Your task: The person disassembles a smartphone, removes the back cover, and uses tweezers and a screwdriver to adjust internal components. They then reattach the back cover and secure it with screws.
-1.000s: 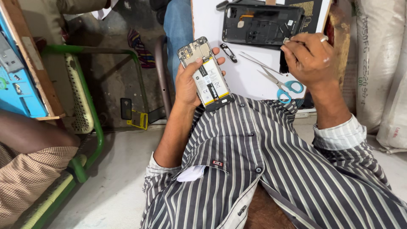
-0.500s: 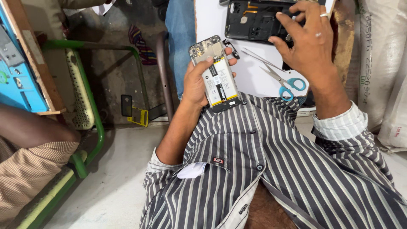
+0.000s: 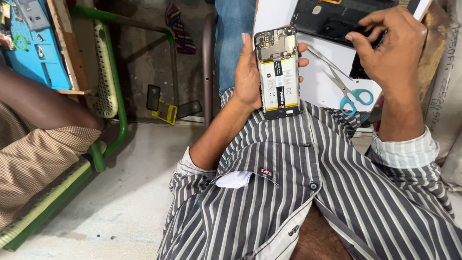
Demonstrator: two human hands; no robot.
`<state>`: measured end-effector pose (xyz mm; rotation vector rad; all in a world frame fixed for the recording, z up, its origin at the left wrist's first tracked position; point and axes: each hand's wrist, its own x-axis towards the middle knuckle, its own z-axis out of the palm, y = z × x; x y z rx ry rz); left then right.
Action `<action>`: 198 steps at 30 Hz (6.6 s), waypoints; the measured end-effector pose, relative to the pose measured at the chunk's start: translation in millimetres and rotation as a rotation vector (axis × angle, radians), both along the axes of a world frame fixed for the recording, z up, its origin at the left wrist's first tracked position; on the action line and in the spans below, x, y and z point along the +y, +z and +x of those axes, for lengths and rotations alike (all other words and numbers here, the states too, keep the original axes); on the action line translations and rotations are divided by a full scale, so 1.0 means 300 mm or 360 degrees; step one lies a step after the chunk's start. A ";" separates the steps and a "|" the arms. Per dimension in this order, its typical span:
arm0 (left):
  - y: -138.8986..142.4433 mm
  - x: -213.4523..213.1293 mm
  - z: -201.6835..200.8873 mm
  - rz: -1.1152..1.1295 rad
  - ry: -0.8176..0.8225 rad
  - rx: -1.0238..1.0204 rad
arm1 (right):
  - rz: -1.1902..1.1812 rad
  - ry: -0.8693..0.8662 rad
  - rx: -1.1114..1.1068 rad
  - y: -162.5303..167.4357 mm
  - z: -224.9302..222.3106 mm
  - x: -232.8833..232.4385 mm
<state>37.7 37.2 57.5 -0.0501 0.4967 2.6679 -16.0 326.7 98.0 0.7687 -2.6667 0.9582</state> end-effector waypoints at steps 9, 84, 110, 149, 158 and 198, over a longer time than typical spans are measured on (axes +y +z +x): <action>0.016 0.009 -0.014 0.0024 -0.0048 -0.0052 | -0.0716 0.0006 -0.0358 -0.037 0.013 0.018; 0.141 0.074 -0.011 -0.0649 -0.0053 0.0387 | -0.1345 -0.0068 -0.0798 0.062 0.091 -0.248; 0.076 0.080 -0.025 -0.0762 0.0069 0.0404 | -0.1555 0.0062 -0.1160 0.030 0.103 -0.230; 0.094 0.057 0.007 -0.1190 0.0158 0.0791 | -0.0736 -0.0078 -0.0554 0.097 0.185 -0.249; 0.073 0.082 0.014 -0.0999 0.0155 0.0517 | -0.0717 -0.0013 -0.0603 0.124 0.189 -0.248; 0.114 0.066 0.051 -0.1221 0.0236 0.0562 | -0.0778 0.0161 -0.0618 0.028 0.145 -0.205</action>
